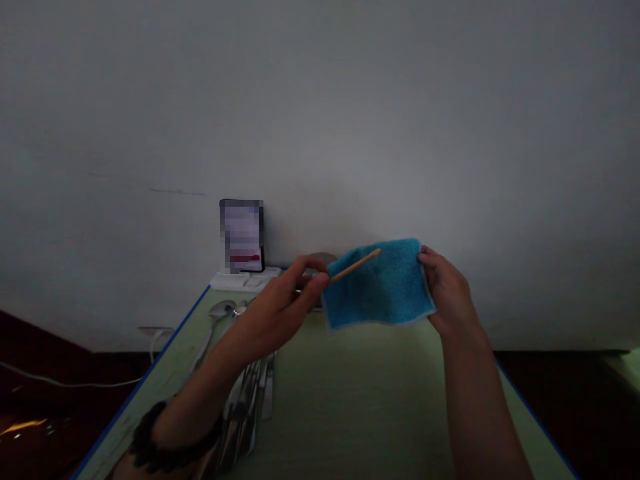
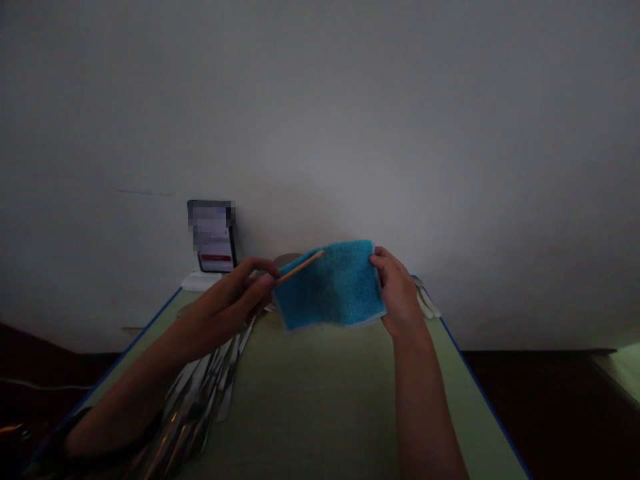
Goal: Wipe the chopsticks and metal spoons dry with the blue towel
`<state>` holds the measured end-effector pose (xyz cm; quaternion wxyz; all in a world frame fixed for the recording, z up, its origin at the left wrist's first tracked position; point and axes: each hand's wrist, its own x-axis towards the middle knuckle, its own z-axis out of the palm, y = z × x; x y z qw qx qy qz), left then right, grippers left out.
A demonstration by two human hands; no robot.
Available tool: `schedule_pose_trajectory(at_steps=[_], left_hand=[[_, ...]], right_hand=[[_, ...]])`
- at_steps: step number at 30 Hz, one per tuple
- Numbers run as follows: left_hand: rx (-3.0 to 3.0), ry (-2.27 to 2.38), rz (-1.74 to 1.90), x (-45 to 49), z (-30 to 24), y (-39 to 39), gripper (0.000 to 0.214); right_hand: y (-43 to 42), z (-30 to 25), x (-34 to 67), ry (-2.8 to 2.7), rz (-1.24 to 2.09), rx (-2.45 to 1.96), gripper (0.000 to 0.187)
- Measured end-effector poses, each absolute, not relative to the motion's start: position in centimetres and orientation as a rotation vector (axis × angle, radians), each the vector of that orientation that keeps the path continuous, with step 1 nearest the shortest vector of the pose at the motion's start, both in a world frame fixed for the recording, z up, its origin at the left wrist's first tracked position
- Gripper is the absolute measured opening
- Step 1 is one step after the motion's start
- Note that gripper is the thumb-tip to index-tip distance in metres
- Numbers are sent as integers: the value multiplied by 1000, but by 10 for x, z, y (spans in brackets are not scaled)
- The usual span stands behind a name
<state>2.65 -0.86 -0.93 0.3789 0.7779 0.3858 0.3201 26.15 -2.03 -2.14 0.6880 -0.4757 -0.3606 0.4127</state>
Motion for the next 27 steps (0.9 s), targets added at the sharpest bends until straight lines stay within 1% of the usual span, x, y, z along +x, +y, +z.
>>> schedule_pose_trajectory(at_steps=[8,17,23,25,27], left_hand=[[2205,1110,640,15,-9,3,38],[2194,1050,605,18,-6,-2,36],[2158,997,637,19,-5,-2,27],[2172,987,628,20,-5,-2,26],[2207,988,617,20,-5,-2,28]], right_hand=[[-23,-15,259,-778,1055,-963,15],[-24,-14,248,-787,1207,-870,13],[-26,-12,247,-817,1202,-908,13],[-28,-11,245,-850,1154,-973,15],[-29,-11,242,-913,1118,-1047,23]])
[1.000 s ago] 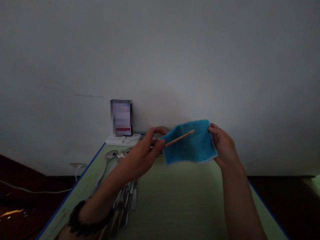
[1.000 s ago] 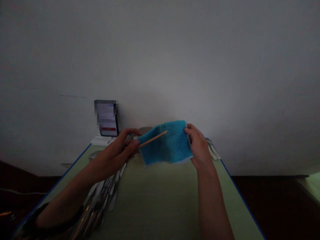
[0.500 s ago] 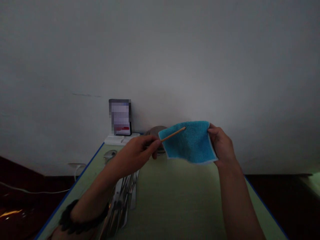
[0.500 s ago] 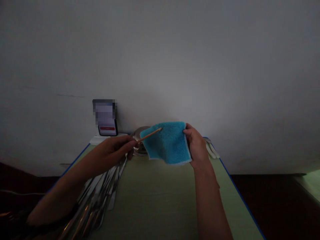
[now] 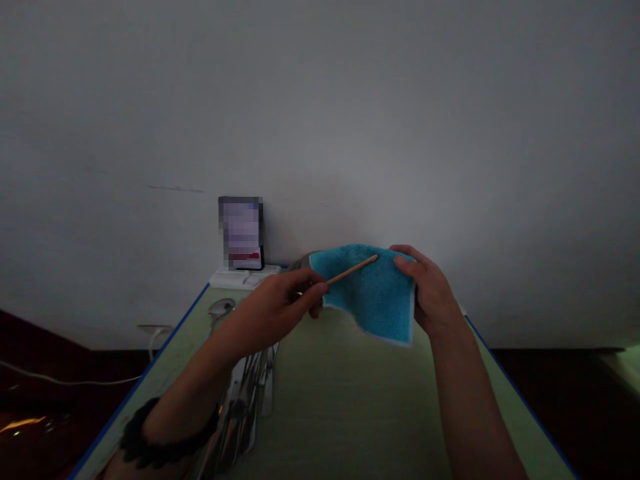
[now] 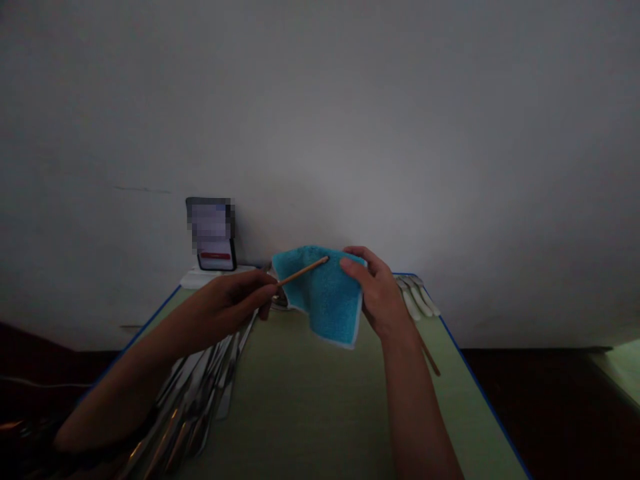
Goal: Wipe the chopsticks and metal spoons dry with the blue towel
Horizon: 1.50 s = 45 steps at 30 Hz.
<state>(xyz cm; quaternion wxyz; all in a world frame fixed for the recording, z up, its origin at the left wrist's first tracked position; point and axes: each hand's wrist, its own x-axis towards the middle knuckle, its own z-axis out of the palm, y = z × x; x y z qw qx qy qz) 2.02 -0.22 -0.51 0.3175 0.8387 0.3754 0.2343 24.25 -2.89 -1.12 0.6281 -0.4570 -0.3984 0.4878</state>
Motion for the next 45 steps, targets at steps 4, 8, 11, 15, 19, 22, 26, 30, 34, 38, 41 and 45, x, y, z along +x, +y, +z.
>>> schedule_pose_trajectory(at_steps=[4,8,11,15,19,22,26,30,34,38,41,45], left_hand=[[2256,991,586,21,-2,-4,32],[2258,998,569,20,0,-5,33],[2255,1011,567,20,0,-4,33],[2239,1003,571,19,0,-4,31],[2238,1003,591,20,1,-4,29],[2238,1014,607,20,0,-4,28],[2227,1020,597,19,-1,-3,27],[2237,1022,607,19,1,-4,28],[2268,1022,576,19,5,-6,30],[2321,1034,558,18,4,-7,34],[2315,1043,561,18,3,-6,34],[2285,1055,573,19,2,-5,33]], right_hand=[[-30,-13,238,-1064,1054,-1143,32],[-29,-16,237,-1122,984,-1182,34],[-29,-17,238,-1133,979,-1183,33],[-29,-17,238,-1141,987,-1192,33],[-30,-16,237,-1162,970,-1191,31],[-31,-16,237,-1172,940,-1201,30],[-31,-17,237,-1182,928,-1203,29],[-31,-17,236,-1205,880,-1216,27],[-32,-16,233,-1237,781,-1286,26],[-32,-18,232,-1238,715,-1352,24],[-31,-20,232,-1235,795,-1299,27],[-31,-20,233,-1258,869,-1244,32]])
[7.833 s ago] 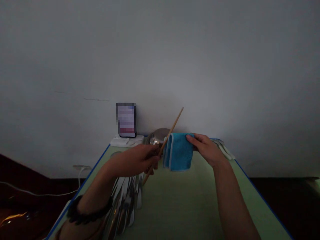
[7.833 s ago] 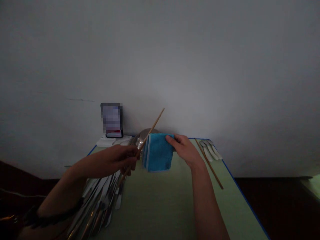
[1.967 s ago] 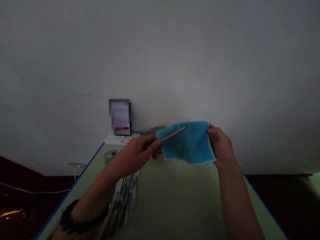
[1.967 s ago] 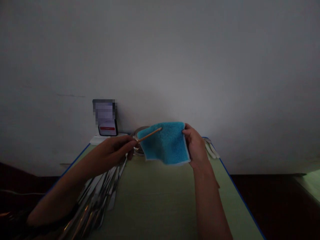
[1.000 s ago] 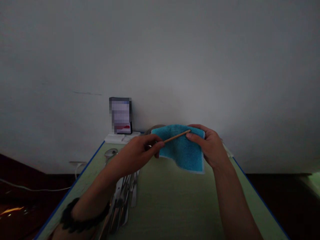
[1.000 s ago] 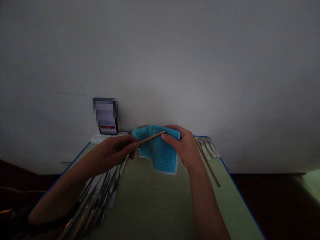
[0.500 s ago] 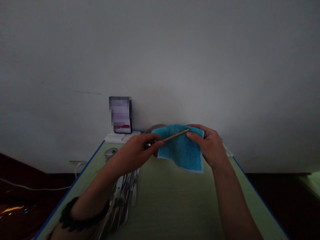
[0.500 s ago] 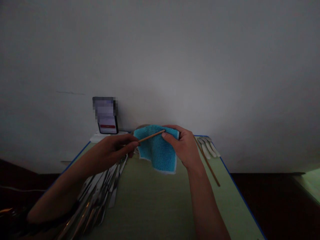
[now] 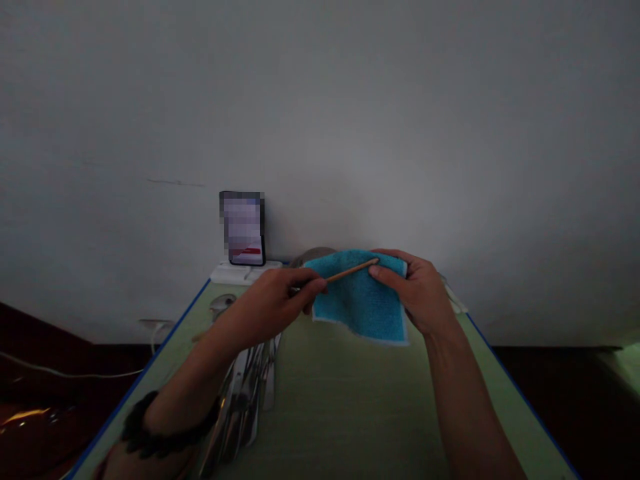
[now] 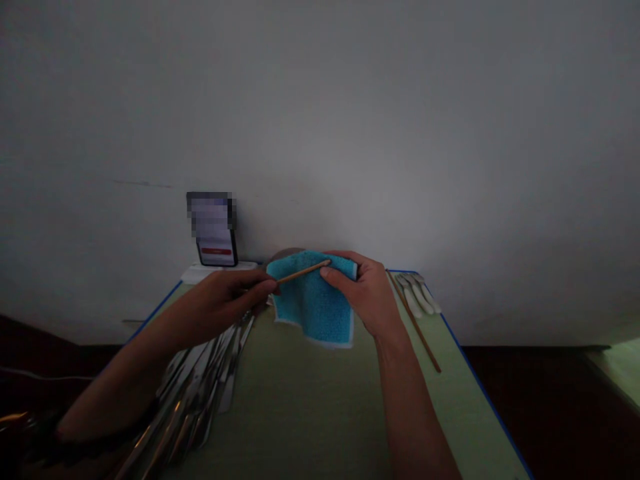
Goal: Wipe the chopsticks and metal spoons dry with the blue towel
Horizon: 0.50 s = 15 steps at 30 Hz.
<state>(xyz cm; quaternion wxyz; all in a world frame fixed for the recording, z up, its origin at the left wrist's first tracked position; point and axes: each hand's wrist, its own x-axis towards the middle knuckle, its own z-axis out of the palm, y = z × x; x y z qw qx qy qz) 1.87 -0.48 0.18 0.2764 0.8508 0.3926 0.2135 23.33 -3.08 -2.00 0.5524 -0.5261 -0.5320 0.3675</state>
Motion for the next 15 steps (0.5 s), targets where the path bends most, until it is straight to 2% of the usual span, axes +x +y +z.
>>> schedule_pose_trajectory(at_steps=[3,10,15], left_hand=[[2287,1056,584,18,1,-4,33],[2384,1144,560,17,-3,-4,34],[2469,1229,519,18,-1,-8,35]], right_hand=[[-32,-17,232,-1293,798,-1267,30],[-38,-10,223,-1577,305,-1499,23],[-37,-11,221,-1694,129,-1540,23]])
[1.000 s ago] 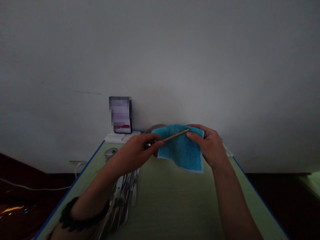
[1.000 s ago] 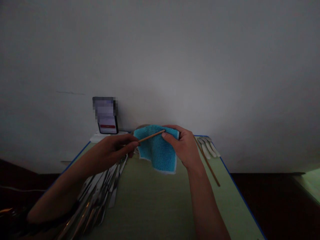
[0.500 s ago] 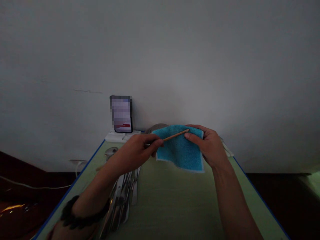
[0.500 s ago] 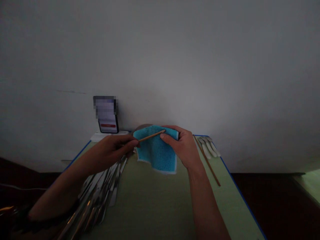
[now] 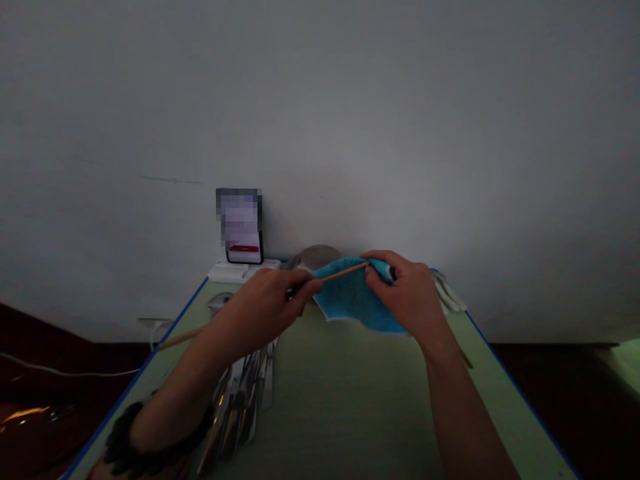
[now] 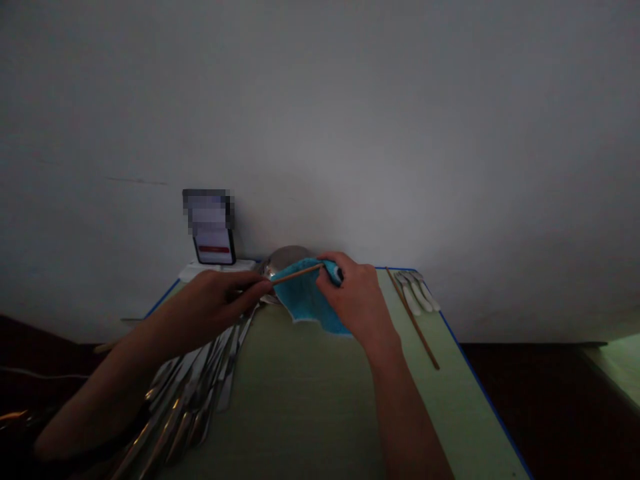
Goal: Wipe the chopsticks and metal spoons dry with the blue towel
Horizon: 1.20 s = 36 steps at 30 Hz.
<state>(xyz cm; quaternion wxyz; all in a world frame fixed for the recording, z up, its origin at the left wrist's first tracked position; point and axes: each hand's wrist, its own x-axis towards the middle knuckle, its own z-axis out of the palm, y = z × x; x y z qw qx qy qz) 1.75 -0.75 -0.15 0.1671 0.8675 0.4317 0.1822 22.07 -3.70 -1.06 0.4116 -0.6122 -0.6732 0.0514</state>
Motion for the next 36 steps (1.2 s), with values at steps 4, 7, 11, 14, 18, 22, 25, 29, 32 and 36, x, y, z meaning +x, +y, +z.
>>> schedule_pose_trajectory(at_steps=[4,7,11,14,18,22,25,29,32,36], left_hand=[[2482,1243,491,17,0,-8,36],[2483,1238,486,17,0,-8,37],[2487,1221,477,17,1,-9,38],[2492,1201,466,17,2,-9,37],[2489,1193,483,16,2,-8,35],[2466,1202,476,15,-1,-7,36],[2452,1194,470,15,-1,-6,36],[2468,1196,464,15,-1,-6,37],[2503,1198,450,16,0,-7,38],[2521,1191,454,17,0,-8,37]], right_hand=[[-38,-10,221,-1730,111,-1535,23],[-40,-10,221,-1736,88,-1547,22],[-40,-9,221,-1748,75,-1565,22],[-40,-8,221,-1750,79,-1550,22],[-40,-8,223,-1733,144,-1520,25],[-41,-8,225,-1751,215,-1506,27],[-42,-8,226,-1763,218,-1501,26],[-43,-7,225,-1774,191,-1504,24],[-42,-7,224,-1808,156,-1507,23],[-41,-7,223,-1840,113,-1524,22]])
